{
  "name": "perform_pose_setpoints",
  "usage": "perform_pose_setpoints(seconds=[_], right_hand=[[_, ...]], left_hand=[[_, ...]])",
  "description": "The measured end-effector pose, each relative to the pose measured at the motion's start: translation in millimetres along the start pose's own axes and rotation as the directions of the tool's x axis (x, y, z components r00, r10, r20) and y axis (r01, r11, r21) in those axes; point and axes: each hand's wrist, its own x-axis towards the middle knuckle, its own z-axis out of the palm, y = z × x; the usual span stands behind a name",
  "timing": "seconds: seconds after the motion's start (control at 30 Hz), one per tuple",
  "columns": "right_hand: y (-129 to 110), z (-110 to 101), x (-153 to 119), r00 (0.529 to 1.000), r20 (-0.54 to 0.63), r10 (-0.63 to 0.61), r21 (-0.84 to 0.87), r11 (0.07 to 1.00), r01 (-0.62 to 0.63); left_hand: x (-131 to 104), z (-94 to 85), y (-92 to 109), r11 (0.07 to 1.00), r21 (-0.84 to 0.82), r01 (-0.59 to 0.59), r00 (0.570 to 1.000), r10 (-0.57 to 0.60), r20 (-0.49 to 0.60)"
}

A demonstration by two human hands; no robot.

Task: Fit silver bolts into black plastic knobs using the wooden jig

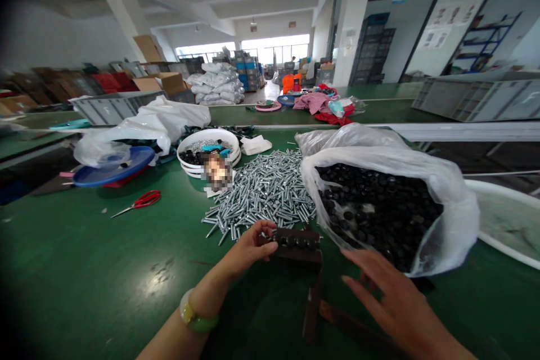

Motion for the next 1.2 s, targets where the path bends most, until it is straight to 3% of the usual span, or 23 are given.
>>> perform_pose_setpoints(seconds=[0.1, 0.17, 0.37, 0.5, 0.7, 0.8, 0.87, 0.93, 1.0, 1.03, 1.1, 1.13, 1.17, 1.2], right_hand=[[-30, 6, 53, 0.979, 0.166, -0.118, 0.045, 0.993, 0.112], [-41, 16, 74, 0.959, 0.205, -0.197, 0.038, 0.98, 0.194], [-47, 29, 91, 0.894, 0.316, -0.317, -0.04, 0.937, 0.346], [-43, 26, 92, 0.884, 0.333, -0.328, -0.063, 0.928, 0.368], [-47, 38, 91, 0.869, 0.32, -0.377, -0.107, 0.897, 0.428], [-54, 28, 102, 0.87, 0.295, -0.395, -0.066, 0.9, 0.43], [-53, 6, 111, 0.921, 0.176, -0.349, -0.011, 0.934, 0.356], [-46, -22, 118, 0.982, -0.017, -0.187, 0.069, 0.98, 0.187], [-39, -44, 120, 0.978, -0.172, 0.116, 0.258, 0.964, -0.069], [-37, -49, 118, 0.958, -0.166, 0.234, 0.385, 0.91, -0.155], [-42, -43, 110, 0.952, 0.068, 0.299, 0.553, 0.783, -0.285], [-50, -33, 105, 0.939, 0.257, 0.227, 0.57, 0.749, -0.337], [-62, -19, 99, 0.882, 0.456, 0.119, 0.531, 0.759, -0.377], [-78, -2, 93, 0.815, 0.58, -0.01, 0.516, 0.779, -0.358]], left_hand=[[-1, 2.9, 4, 0.957, 0.274, -0.096, 0.993, 0.111, -0.039], [0, 7.3, 7, 0.894, 0.419, -0.157, 0.982, 0.187, -0.031], [15, 17.8, 25, 0.706, 0.671, -0.227, 0.97, 0.227, 0.09], [18, 10.6, 36, 0.642, 0.703, -0.307, 0.951, 0.222, 0.213], [10, 0.3, 39, 0.663, 0.682, -0.307, 0.947, 0.282, 0.151], [11, 2.2, 44, 0.69, 0.651, -0.317, 0.947, 0.273, 0.171], [10, -2.3, 53, 0.734, 0.6, -0.318, 0.942, 0.314, 0.116], [2, -16.2, 62, 0.805, 0.511, -0.3, 0.93, 0.367, -0.032], [-14, -39.1, 67, 0.907, 0.346, -0.242, 0.895, 0.346, -0.28], [-27, -52.5, 67, 0.945, 0.241, -0.219, 0.87, 0.301, -0.39], [-61, -80.0, 61, 0.979, 0.143, -0.146, 0.832, 0.2, -0.518], [-84, -92.9, 55, 0.987, 0.152, -0.052, 0.824, 0.128, -0.552], [-109, -104.7, 47, 0.981, 0.183, 0.066, 0.81, 0.055, -0.584], [-137, -115.2, 38, 0.959, 0.225, 0.175, 0.775, 0.007, -0.632]])
